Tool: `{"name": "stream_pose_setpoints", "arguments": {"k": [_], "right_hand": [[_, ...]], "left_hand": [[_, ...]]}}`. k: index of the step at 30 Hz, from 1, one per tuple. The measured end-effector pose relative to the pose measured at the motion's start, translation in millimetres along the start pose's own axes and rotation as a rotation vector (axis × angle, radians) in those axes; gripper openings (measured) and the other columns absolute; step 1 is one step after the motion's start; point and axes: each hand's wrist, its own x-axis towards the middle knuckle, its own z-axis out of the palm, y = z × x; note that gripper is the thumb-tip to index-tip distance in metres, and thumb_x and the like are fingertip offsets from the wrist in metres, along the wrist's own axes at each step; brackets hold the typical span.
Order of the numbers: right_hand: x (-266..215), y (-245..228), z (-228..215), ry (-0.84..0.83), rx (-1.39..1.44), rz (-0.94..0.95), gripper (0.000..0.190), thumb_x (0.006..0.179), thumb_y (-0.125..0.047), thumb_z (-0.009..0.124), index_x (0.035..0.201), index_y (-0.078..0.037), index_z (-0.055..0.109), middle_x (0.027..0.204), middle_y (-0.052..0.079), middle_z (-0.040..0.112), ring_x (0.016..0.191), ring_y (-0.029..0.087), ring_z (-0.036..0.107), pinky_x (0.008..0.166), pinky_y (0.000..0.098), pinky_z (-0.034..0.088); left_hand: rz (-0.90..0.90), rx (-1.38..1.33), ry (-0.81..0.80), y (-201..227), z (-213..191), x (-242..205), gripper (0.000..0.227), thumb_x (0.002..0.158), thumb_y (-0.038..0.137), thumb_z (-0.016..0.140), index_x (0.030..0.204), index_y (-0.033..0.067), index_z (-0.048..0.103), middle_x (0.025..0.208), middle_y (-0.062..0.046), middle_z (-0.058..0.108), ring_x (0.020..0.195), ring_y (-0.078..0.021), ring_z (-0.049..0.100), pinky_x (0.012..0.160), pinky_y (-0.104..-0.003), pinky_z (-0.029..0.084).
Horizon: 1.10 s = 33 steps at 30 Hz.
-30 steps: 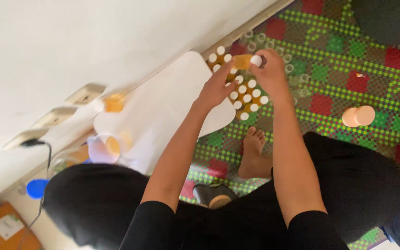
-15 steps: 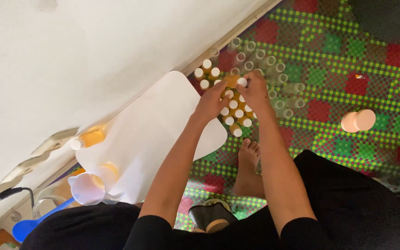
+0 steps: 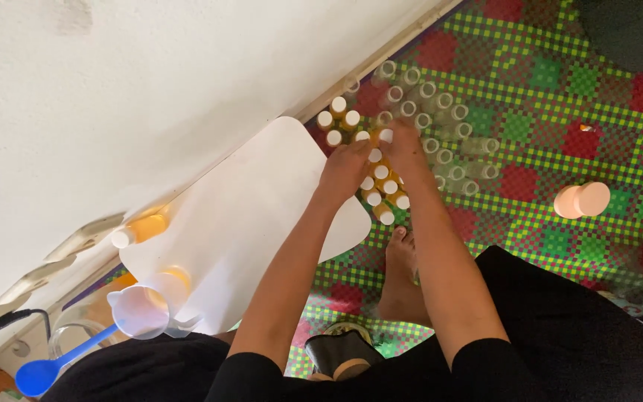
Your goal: Manually placing and screwing caps onto small plastic bottles filled with an orange liquid.
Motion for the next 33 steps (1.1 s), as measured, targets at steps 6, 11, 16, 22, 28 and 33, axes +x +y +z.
{"name": "stream_pose_setpoints", "arguments": {"k": [6,11,16,22,28,33], "right_hand": [[12.2,18.4,19.3,-0.059,-0.104,0.019,0.037,0.1,-0.009,0.066,0.133,0.005,0.057,0.129,0.023,0.051,0.114,0.042,0.064,0.087,0.0484,0.061],[10.4,29.4,24.2,-0.05,-0.104,-0.028,0.038,0.098,-0.007,0.068,0.131,0.009,0.059,0.13,0.028,0.053,0.116,0.048,0.063,0.089,0.0521,0.06],[6.1,23.8,13.7,-0.089,-0.095,-0.021,0.036,0.098,-0.004,0.065,0.131,0.01,0.06,0.126,0.027,0.057,0.111,0.045,0.066,0.088,0.0523,0.061],[3.3,26.9,16.3,-0.056,-0.273,-0.087,0.039,0.092,-0.004,0.074,0.127,0.005,0.062,0.121,0.021,0.056,0.103,0.042,0.069,0.083,0.0477,0.063],[-13.8,-8.4,-1.5,-0.067,-0.24,0.004,0.04,0.092,0.004,0.065,0.131,0.012,0.061,0.125,0.031,0.056,0.108,0.047,0.066,0.079,0.0514,0.063],[-39.4,-63.0,-25.2,0.042,-0.265,-0.036,0.036,0.096,0.005,0.055,0.13,0.012,0.062,0.122,0.03,0.057,0.104,0.044,0.067,0.077,0.051,0.062]], "left_hand": [[-0.009,0.23,-0.015,-33.2,71.1,5.4,0.032,0.1,0.017,0.061,0.131,0.0129,0.068,0.131,-0.006,0.07,0.123,-0.0233,0.066,0.106,-0.042,0.046],[-0.025,0.295,-0.04,-22.0,57.2,2.2,0.032,0.1,0.02,0.06,0.131,0.0163,0.067,0.131,-0.003,0.069,0.126,-0.0219,0.065,0.111,-0.043,0.041],[-0.046,0.29,-0.087,-8.3,36.3,0.8,0.035,0.102,0.019,0.058,0.136,0.0169,0.065,0.137,-0.003,0.066,0.131,-0.0218,0.062,0.115,-0.045,0.037],[-0.061,0.32,-0.104,-26.1,66.1,5.5,0.035,0.101,0.022,0.057,0.135,0.0192,0.065,0.134,-0.001,0.068,0.13,-0.0205,0.062,0.117,-0.046,0.036],[0.012,0.223,-0.047,-5.9,28.4,-10.2,0.032,0.099,0.018,0.062,0.13,0.0113,0.068,0.128,-0.007,0.071,0.124,-0.0248,0.066,0.114,-0.043,0.04],[-0.008,-0.06,0.124,30.4,-54.0,-49.2,0.034,0.103,0.017,0.058,0.134,0.0039,0.062,0.132,-0.017,0.066,0.133,-0.0318,0.059,0.118,-0.044,0.037]]}}
